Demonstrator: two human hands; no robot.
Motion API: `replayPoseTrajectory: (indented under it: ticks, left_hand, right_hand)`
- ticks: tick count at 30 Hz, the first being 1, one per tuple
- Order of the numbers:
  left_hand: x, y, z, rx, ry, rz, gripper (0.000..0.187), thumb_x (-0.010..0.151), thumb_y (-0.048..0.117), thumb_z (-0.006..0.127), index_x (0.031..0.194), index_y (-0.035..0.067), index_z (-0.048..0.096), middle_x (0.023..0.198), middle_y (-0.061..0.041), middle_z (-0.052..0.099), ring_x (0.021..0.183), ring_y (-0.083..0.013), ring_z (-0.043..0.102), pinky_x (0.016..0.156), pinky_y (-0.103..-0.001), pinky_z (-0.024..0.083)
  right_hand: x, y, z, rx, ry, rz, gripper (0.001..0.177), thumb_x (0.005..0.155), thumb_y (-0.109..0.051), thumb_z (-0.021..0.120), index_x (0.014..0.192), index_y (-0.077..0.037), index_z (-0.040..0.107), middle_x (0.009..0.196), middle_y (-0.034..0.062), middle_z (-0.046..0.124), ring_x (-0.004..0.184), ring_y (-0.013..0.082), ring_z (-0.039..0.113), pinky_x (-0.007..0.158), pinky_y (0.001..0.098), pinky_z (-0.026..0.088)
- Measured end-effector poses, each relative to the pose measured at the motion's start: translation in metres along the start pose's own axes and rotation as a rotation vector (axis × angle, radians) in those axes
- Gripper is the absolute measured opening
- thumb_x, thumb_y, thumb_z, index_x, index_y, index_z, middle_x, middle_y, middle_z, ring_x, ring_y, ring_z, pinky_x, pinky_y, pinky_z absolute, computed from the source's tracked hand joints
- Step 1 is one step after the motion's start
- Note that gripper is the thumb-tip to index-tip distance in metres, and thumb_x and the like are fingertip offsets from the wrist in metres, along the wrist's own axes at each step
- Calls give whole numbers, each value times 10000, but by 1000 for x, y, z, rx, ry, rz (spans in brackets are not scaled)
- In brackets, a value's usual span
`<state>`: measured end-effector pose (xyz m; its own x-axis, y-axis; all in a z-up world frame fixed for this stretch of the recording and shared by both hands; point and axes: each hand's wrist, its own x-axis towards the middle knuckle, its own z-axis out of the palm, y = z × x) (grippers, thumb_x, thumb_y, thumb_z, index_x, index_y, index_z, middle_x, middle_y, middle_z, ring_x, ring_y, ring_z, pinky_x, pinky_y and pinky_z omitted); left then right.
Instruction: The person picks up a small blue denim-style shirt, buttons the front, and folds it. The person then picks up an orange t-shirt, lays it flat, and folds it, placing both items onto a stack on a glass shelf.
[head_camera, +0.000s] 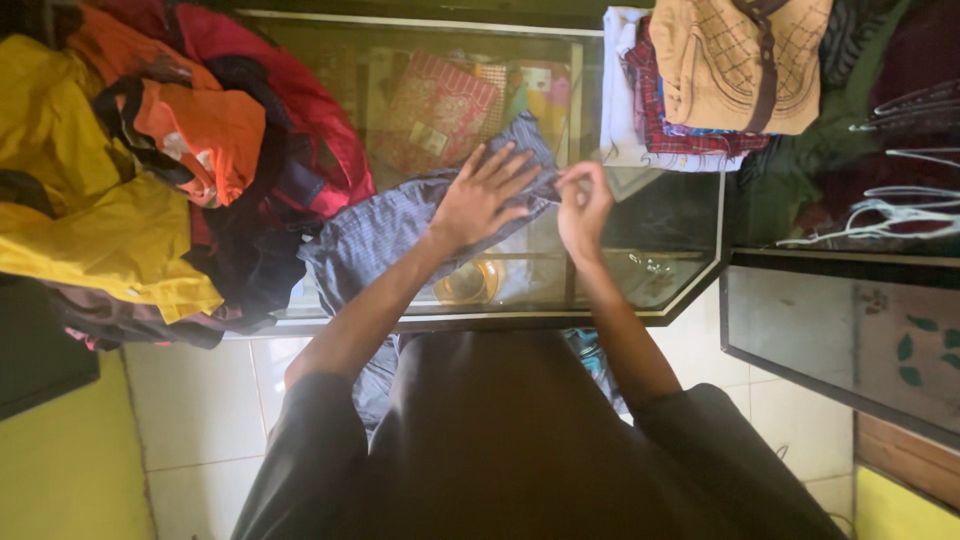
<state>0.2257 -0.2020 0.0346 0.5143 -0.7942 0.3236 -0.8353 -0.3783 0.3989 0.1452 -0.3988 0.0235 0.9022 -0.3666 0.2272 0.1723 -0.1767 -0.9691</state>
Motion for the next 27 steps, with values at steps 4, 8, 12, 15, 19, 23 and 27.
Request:
replayPoseTrajectory:
  ticks: [4, 8, 12, 15, 19, 23, 27]
  left_hand:
    - [-4, 11, 1, 78, -63, -71, 805, 944, 633, 551, 1538, 100, 448, 1665, -100, 301, 1550, -349, 189, 1240, -598, 100]
    - [-13, 11, -5, -15, -30, -129, 746, 963, 590, 587, 1498, 85, 467, 1675, -144, 290, 1563, -365, 185, 1248, -587, 116]
    - [-52, 6, -22, -476, 225, -288, 485, 1000, 357, 646, 1416, 118, 578, 1575, -161, 456, 1500, -347, 386, 1249, -485, 288]
    - [-87, 1, -42, -547, 308, -544, 308, 1047, 239, 630, 1345, 163, 648, 1490, -80, 621, 1427, -277, 555, 1246, -394, 420]
    - [-131, 7, -63, -102, 360, -665, 367, 957, 167, 719, 1319, 147, 656, 1477, -121, 606, 1381, -319, 542, 1153, -447, 402]
    - [-149, 18, -66, 157, 405, -612, 530, 850, 219, 794, 1355, 115, 672, 1463, -250, 492, 1358, -428, 465, 1133, -521, 366]
    - [-141, 30, -48, 45, 475, -943, 677, 799, 283, 833, 1313, -54, 548, 1363, -290, 505, 1259, -468, 477, 1040, -537, 394]
  right_hand:
    - [20, 22, 11, -516, 107, -32, 397, 929, -224, 788, 1182, 17, 599, 1060, 170, 627, 1007, 282, 606, 883, 404, 493]
    - [31, 43, 12, -674, -72, -63, 560, 823, -375, 914, 1099, 27, 639, 1112, 214, 602, 1091, 366, 553, 934, 471, 460]
    - [28, 46, 13, -777, -105, -101, 456, 725, -327, 941, 968, -17, 711, 1116, 200, 616, 1077, 357, 572, 930, 470, 467]
    - [27, 36, 5, -656, -113, -91, 405, 750, -246, 961, 909, 8, 688, 1022, 177, 641, 953, 297, 617, 813, 419, 516]
    - [55, 14, -36, -315, -120, 192, 260, 835, -92, 864, 970, -36, 648, 858, 8, 704, 756, 101, 653, 656, 262, 529]
    - [75, -13, -64, -452, -43, 15, 293, 849, -28, 856, 1000, -12, 605, 876, 49, 655, 773, 106, 607, 675, 272, 494]
    - [70, -67, -47, -557, 145, -100, 305, 862, 4, 819, 1035, -26, 570, 841, 57, 658, 782, 134, 635, 746, 277, 516]
